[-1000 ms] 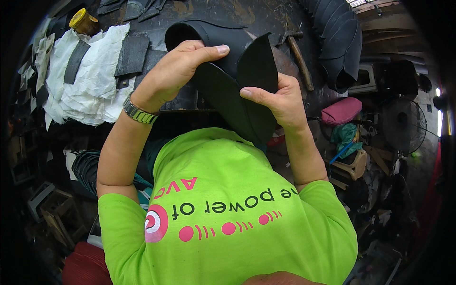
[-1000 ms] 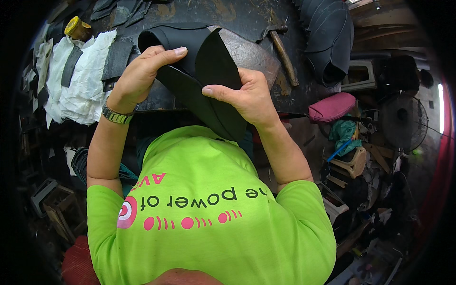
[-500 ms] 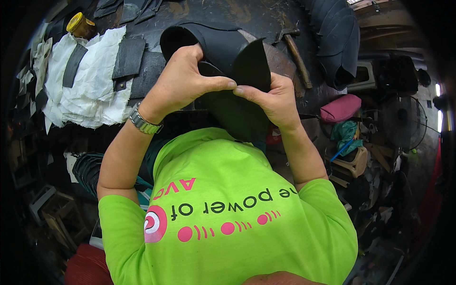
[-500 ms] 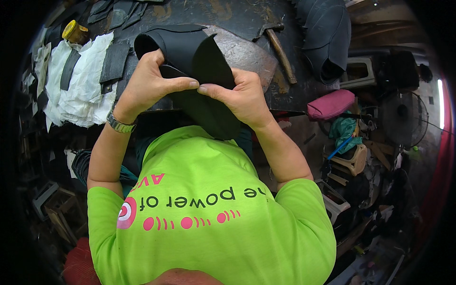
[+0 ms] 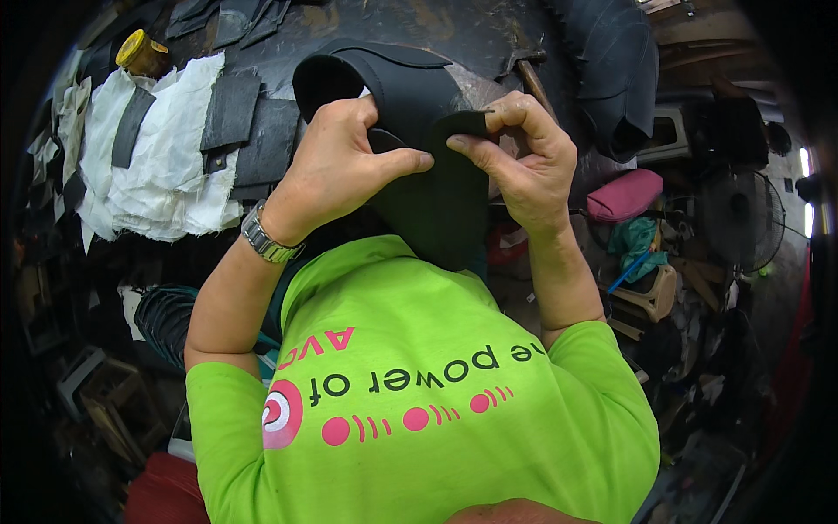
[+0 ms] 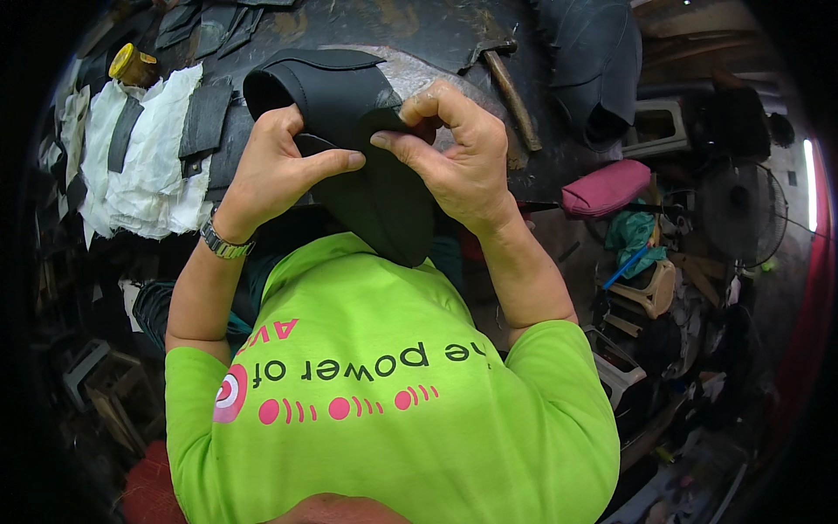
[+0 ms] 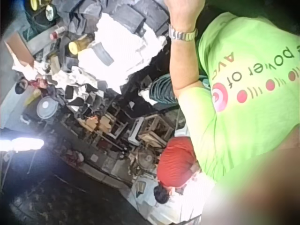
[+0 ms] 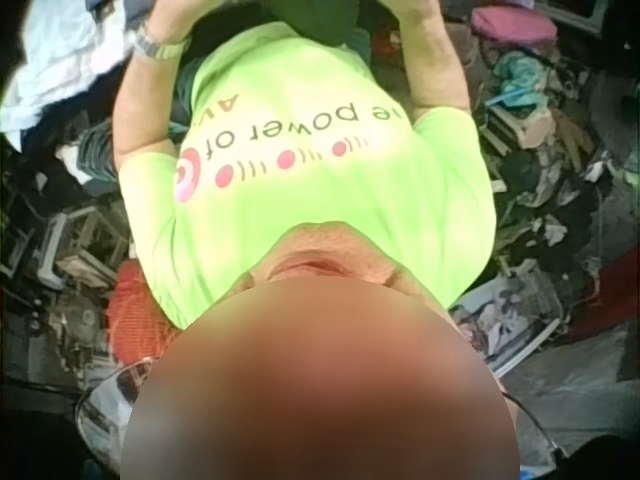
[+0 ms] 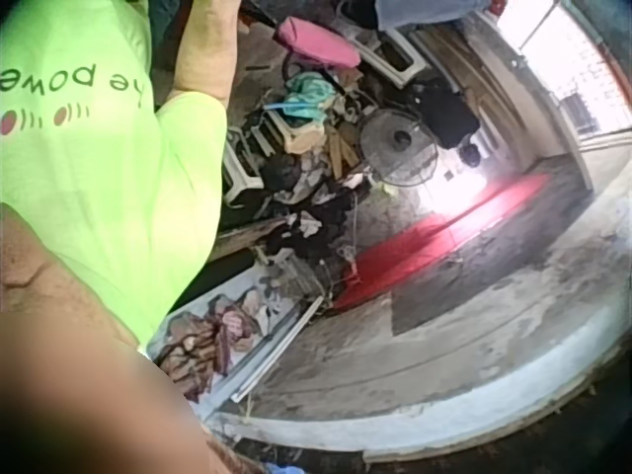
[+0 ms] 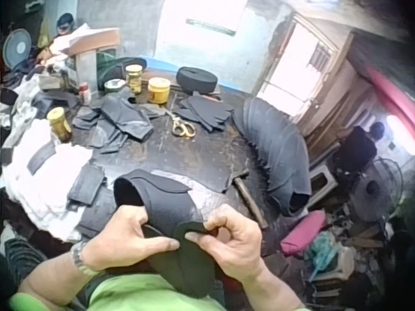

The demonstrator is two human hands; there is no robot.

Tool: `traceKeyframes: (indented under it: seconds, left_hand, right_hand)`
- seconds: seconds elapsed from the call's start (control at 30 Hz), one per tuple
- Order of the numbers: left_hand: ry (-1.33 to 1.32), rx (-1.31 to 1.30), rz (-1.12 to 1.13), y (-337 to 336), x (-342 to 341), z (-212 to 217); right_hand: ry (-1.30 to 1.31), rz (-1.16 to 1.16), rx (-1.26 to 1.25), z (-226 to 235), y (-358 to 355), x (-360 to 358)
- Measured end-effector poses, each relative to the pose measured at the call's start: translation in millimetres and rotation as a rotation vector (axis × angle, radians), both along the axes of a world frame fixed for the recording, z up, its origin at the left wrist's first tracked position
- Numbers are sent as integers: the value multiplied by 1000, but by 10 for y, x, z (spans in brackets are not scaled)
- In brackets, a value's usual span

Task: The person repeatedly fits a black rubber patch onto a shoe upper, taps it with a hammer to seat the patch, and trims excess material with scissors. The process is repeated several times on the same shoe.

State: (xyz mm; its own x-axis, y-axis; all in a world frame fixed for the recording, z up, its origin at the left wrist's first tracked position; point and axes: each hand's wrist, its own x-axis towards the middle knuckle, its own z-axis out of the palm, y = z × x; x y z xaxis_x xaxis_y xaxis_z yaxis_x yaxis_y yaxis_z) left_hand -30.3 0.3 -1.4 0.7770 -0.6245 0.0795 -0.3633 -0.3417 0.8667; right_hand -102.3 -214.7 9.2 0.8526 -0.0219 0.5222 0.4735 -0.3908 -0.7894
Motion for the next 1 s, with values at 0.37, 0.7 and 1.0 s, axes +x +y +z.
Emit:
traceKeyframes:
  seconds: [0.37,0.7,1.0]
  left_hand:
    - [126,-345,8,-25,-126,-126]
    - [76,-324,62,54,-273,-122]
    - [90,-372,75,75,-323,-193]
  right_hand:
    - [138,-79,94,-75,84,-86]
    - [170,-78,227,-172,200,-83]
    - [382,-17,600,-197,282,-97]
